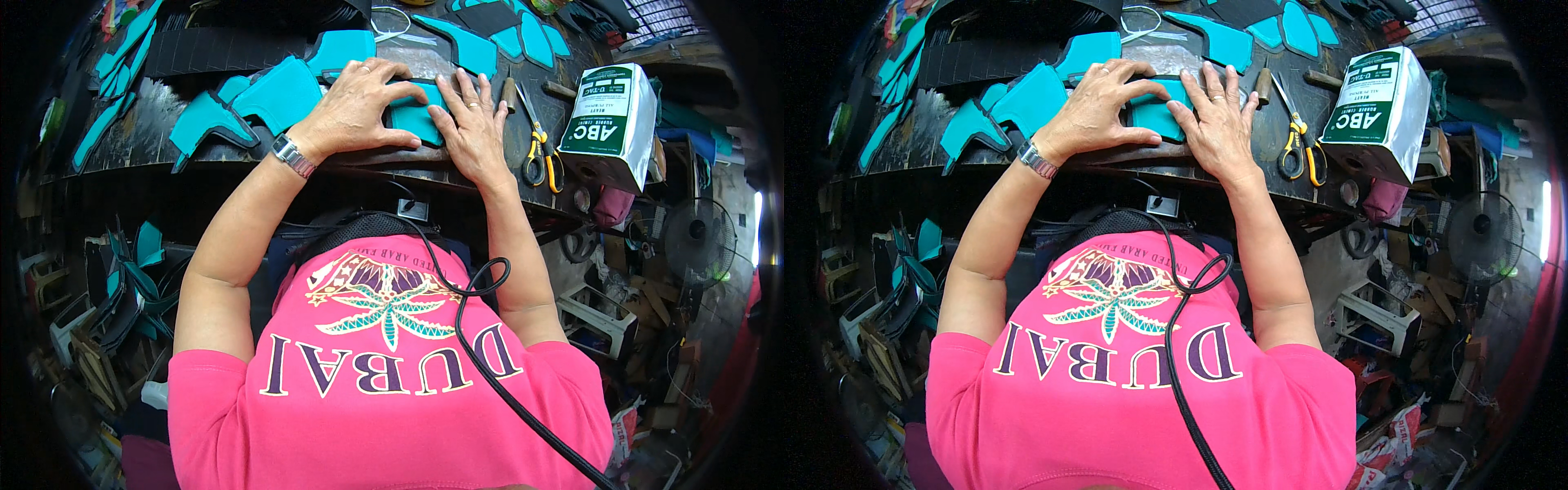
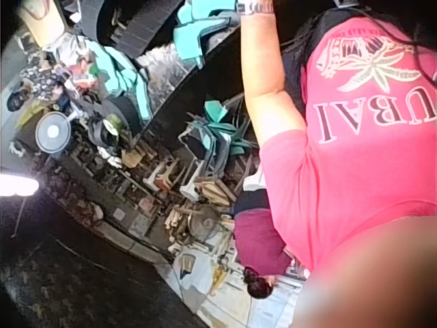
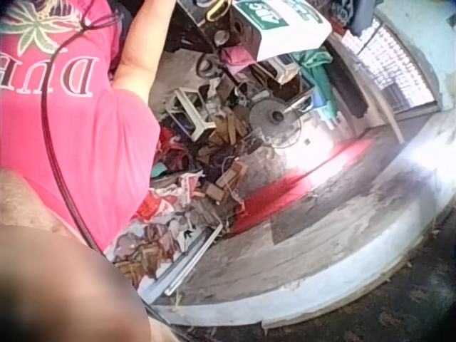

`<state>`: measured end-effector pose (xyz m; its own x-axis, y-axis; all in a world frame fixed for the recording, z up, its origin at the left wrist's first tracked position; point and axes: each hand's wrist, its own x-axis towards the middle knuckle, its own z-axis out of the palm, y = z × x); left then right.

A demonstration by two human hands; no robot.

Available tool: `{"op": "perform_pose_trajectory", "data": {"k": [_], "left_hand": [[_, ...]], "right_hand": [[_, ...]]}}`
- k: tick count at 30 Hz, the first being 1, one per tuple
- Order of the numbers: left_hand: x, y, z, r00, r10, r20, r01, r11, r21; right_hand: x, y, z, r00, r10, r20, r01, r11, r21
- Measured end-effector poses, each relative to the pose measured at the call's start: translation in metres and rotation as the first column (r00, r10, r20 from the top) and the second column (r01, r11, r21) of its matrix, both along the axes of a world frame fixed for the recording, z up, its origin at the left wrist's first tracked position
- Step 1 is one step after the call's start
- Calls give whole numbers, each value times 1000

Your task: The person repeatedly picks up teal and black shoe components, aligns them by hand, and presses them together on a workbench. They handle multiple pieces one at a time, occasionally moving items aside to reach the next pair.

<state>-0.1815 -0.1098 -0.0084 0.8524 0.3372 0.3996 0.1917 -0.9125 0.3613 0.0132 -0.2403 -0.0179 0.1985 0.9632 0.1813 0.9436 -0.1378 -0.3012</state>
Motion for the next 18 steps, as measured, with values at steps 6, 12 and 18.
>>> {"op": "perform_pose_trajectory", "data": {"k": [6, 12, 18], "left_hand": [[0, 2, 1, 1000, -6, -8, 6, 1000, -7], [3, 1, 4, 1000, 8, -16, -7, 1000, 18], [3, 3, 22, 985, -26, -172, 14, 998, -67]], "right_hand": [[-11, -42, 6, 999, 34, -5, -34, 999, -26], [-28, -74, 6, 987, 59, 146, -59, 998, -8], [-33, -84, 13, 987, 121, 104, -123, 992, 16]]}}
